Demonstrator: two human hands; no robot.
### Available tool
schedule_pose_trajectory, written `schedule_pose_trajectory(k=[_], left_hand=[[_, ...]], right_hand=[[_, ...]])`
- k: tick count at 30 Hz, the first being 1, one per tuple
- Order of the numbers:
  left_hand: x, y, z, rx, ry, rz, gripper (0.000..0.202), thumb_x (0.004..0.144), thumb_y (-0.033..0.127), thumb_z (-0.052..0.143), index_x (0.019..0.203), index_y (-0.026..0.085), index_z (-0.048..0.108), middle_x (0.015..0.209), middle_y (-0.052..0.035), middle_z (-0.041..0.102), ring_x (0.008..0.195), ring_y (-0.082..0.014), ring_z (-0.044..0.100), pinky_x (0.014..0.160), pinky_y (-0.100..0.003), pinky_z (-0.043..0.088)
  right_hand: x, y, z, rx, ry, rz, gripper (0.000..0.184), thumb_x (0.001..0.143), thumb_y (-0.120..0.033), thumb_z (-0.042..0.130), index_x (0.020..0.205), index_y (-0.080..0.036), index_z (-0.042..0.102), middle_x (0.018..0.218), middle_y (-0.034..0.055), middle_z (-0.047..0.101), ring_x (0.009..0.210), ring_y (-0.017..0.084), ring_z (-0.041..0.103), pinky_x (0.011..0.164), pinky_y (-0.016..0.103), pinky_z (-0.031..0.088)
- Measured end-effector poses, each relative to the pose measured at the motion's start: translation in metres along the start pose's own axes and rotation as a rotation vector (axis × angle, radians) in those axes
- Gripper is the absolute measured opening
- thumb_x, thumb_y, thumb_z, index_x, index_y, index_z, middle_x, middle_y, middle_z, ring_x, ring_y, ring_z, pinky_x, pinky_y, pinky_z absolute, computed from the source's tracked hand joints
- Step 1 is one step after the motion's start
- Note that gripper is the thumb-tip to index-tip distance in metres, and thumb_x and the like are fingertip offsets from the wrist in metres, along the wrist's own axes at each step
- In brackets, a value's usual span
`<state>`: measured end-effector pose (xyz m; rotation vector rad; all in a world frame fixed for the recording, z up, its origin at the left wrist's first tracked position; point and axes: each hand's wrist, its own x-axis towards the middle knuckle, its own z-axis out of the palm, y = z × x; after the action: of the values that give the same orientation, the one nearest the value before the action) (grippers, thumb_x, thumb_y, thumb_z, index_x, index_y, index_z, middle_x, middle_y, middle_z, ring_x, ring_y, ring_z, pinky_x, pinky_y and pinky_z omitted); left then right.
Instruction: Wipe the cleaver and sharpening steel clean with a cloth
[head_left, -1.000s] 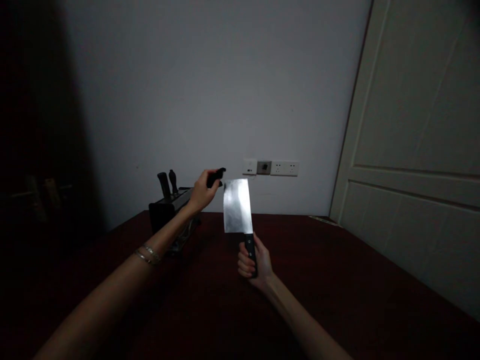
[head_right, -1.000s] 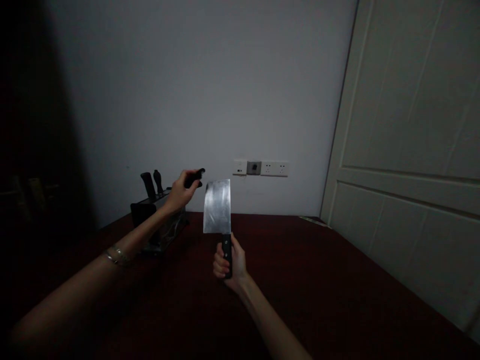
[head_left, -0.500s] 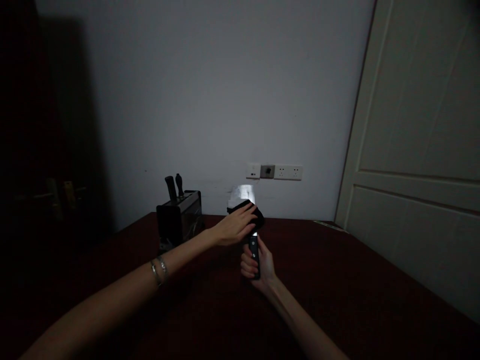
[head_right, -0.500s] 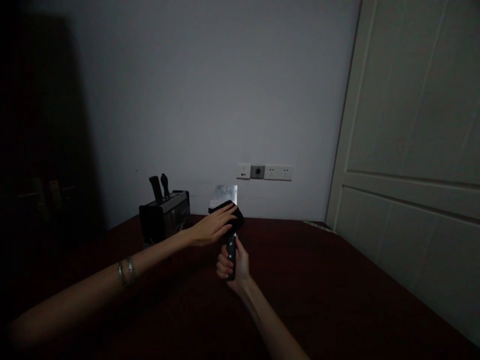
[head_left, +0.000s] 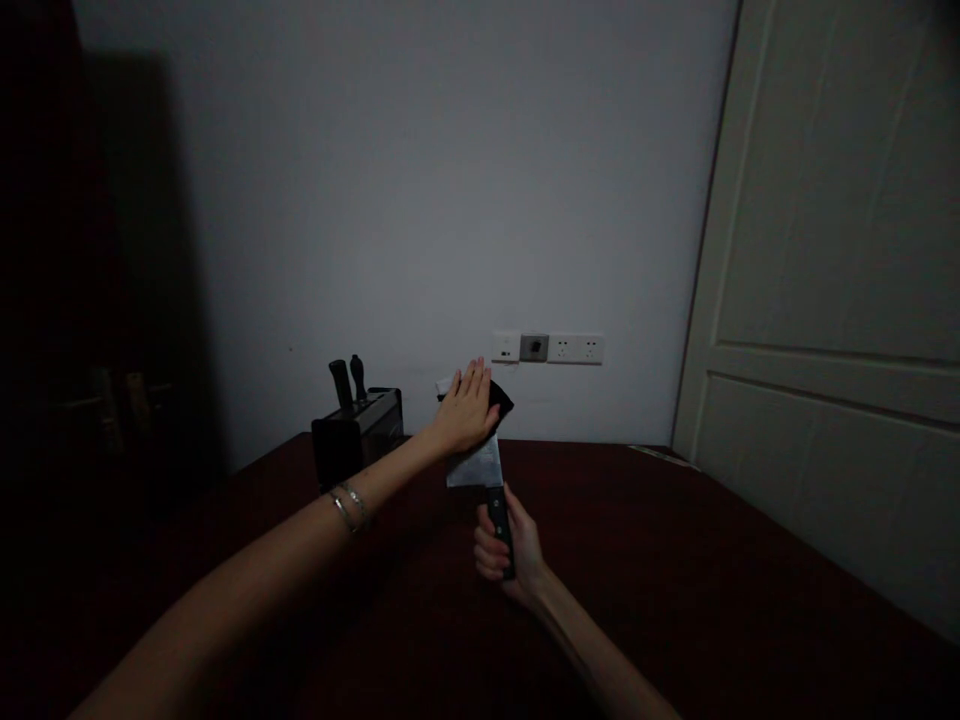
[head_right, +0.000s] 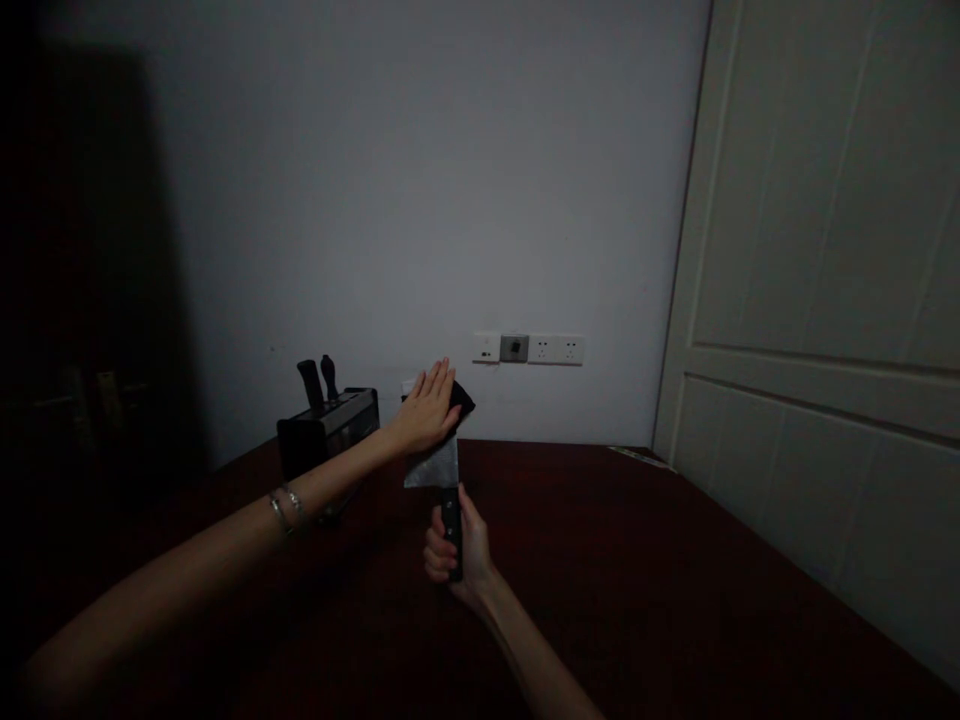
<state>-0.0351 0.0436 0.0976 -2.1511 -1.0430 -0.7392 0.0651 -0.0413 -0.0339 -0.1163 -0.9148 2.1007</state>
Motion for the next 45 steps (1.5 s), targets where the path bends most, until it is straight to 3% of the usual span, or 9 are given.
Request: schedule_pose_trajectory(k=[3,10,19,22,29,35,38,45], left_hand=[[-0.001,0.001,0.0,0.002,-0.02,-0.011,0.062,0.087,0.035,0.03,0.136,-0.001,0.02,0.145,-0.0212,0.013,0.135,-0.0265,0.004,0.108,-0.043,0.01],[-0.032,0.022,0.004,-0.078,-0.042,0.155,0.062,0.087,0.037,0.033,0.136,0.003,0.02,0.146,-0.0195,0.012,0.135,-0.0256,0.005,0.108,-0.041,0.011],[0.017,-0.008,0.007,-0.034,-0.056,-0.023,0.06,0.087,0.035,0.03,0.135,-0.001,0.023,0.145,-0.0215,0.014,0.135,-0.0274,0.01,0.108,-0.041,0.012],[0.014,-0.004,0.009,-0.034,-0.047,-0.024,0.06,0.087,0.034,0.03,0.135,-0.002,0.023,0.145,-0.0217,0.014,0.135,-0.0275,0.009,0.108,-0.041,0.012],[-0.011,0.014,0.012,-0.027,-0.074,0.115,0.061,0.088,0.038,0.028,0.137,0.003,0.018,0.146,-0.0184,0.011,0.135,-0.0249,0.008,0.109,-0.038,0.012],[0.012,-0.012,0.015,0.016,-0.128,-0.078,0.06,0.088,0.036,0.025,0.135,0.0,0.021,0.145,-0.0198,0.014,0.135,-0.0259,0.01,0.108,-0.04,0.014],[0.016,-0.014,0.014,0.03,-0.108,-0.115,0.06,0.088,0.036,0.025,0.136,-0.001,0.02,0.145,-0.0201,0.013,0.135,-0.0261,0.01,0.108,-0.04,0.014],[-0.009,0.016,0.004,0.043,-0.046,0.134,0.061,0.089,0.041,0.022,0.138,0.004,0.016,0.147,-0.0163,0.009,0.136,-0.023,0.004,0.109,-0.037,0.01]], right_hand=[[0.0,0.0,0.002,-0.007,0.025,-0.005,0.055,0.079,-0.065,0.033,0.051,-0.018,0.04,0.03,-0.0094,0.027,0.026,0.003,0.014,0.028,0.015,0.014],[0.0,0.0,0.0,0.012,0.043,-0.068,0.054,0.081,-0.062,0.033,0.05,-0.018,0.041,0.032,-0.0093,0.027,0.027,0.003,0.013,0.028,0.014,0.014],[-0.001,0.003,0.004,0.078,0.025,-0.006,0.054,0.079,-0.061,0.036,0.048,-0.018,0.043,0.031,-0.0085,0.028,0.025,0.003,0.015,0.027,0.015,0.015],[-0.001,0.002,0.004,0.085,0.028,-0.007,0.054,0.08,-0.061,0.035,0.048,-0.018,0.043,0.031,-0.0084,0.028,0.026,0.003,0.015,0.027,0.015,0.015],[0.002,0.0,0.001,0.086,0.026,-0.047,0.054,0.079,-0.062,0.036,0.049,-0.017,0.044,0.031,-0.0081,0.029,0.025,0.003,0.016,0.026,0.015,0.016],[0.003,0.012,-0.002,0.072,-0.009,0.012,0.053,0.076,-0.063,0.04,0.049,-0.018,0.045,0.031,-0.0084,0.03,0.025,0.003,0.016,0.026,0.015,0.018],[0.002,0.009,-0.002,0.06,-0.002,0.029,0.053,0.076,-0.063,0.04,0.049,-0.018,0.045,0.03,-0.0085,0.029,0.025,0.003,0.016,0.025,0.015,0.017],[-0.002,-0.01,0.003,0.039,0.019,-0.066,0.054,0.079,-0.063,0.036,0.051,-0.018,0.043,0.031,-0.0093,0.028,0.026,0.002,0.013,0.026,0.014,0.016]])
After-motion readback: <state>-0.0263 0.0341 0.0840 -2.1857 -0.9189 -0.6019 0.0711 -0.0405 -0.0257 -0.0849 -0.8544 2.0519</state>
